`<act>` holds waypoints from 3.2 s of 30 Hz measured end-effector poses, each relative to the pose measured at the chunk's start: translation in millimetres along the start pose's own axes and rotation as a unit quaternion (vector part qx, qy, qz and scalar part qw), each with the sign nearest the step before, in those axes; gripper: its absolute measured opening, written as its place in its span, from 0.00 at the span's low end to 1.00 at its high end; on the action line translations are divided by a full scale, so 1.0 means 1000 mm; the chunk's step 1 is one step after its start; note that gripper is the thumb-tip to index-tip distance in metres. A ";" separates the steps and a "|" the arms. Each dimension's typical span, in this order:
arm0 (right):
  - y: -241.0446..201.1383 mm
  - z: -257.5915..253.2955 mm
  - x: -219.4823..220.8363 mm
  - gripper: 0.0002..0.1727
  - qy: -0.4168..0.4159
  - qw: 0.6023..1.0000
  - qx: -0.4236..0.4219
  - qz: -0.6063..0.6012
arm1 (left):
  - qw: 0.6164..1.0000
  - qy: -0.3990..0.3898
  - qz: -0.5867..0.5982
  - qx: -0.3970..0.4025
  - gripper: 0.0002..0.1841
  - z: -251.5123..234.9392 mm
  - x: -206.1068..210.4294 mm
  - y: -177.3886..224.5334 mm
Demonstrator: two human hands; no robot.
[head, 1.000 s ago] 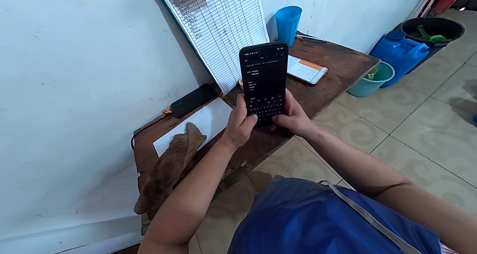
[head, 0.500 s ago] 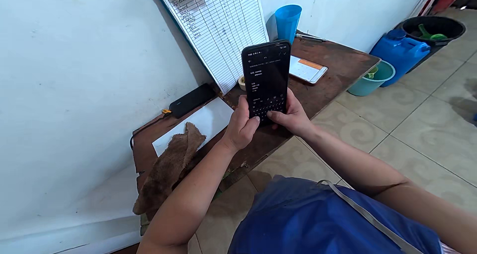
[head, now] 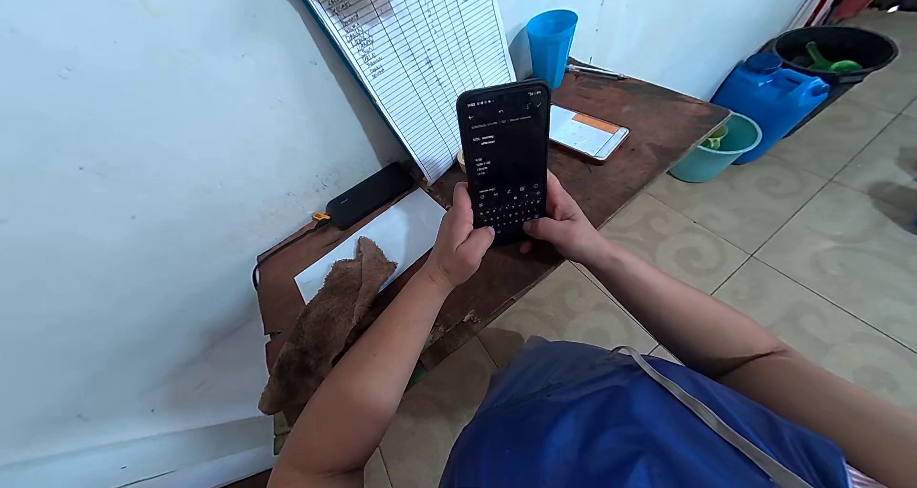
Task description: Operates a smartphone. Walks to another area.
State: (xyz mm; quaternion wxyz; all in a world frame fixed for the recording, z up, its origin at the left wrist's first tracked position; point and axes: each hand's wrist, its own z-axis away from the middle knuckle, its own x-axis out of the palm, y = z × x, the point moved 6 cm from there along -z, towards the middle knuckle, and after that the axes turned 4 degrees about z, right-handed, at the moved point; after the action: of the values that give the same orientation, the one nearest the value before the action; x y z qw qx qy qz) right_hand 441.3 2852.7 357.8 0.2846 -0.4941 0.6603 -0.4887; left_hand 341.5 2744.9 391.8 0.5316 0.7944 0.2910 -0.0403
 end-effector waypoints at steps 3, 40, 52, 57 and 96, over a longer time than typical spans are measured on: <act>0.000 0.001 0.001 0.34 0.001 1.000 -0.003 -0.001 | 0.999 0.016 -0.030 0.010 0.35 0.000 0.001 0.001; -0.003 0.002 0.002 0.37 0.016 1.000 0.001 0.021 | 1.000 0.013 0.003 -0.006 0.33 0.000 0.001 0.000; 0.003 0.001 -0.003 0.33 0.016 1.000 -0.021 -0.007 | 0.999 -0.033 -0.003 0.005 0.38 -0.001 0.001 0.003; 0.001 0.001 -0.002 0.34 0.016 1.000 -0.018 -0.001 | 0.999 -0.034 0.006 0.003 0.37 -0.001 0.001 0.002; 0.004 0.000 -0.001 0.32 -0.026 0.999 -0.030 -0.017 | 0.999 0.032 -0.007 -0.024 0.29 0.000 -0.003 -0.001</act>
State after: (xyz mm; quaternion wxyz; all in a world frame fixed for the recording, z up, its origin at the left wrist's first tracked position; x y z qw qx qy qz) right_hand 439.8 2853.5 354.6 0.2781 -0.5261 0.6586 -0.4606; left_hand 338.6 2744.0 392.5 0.5407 0.7803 0.3141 -0.0118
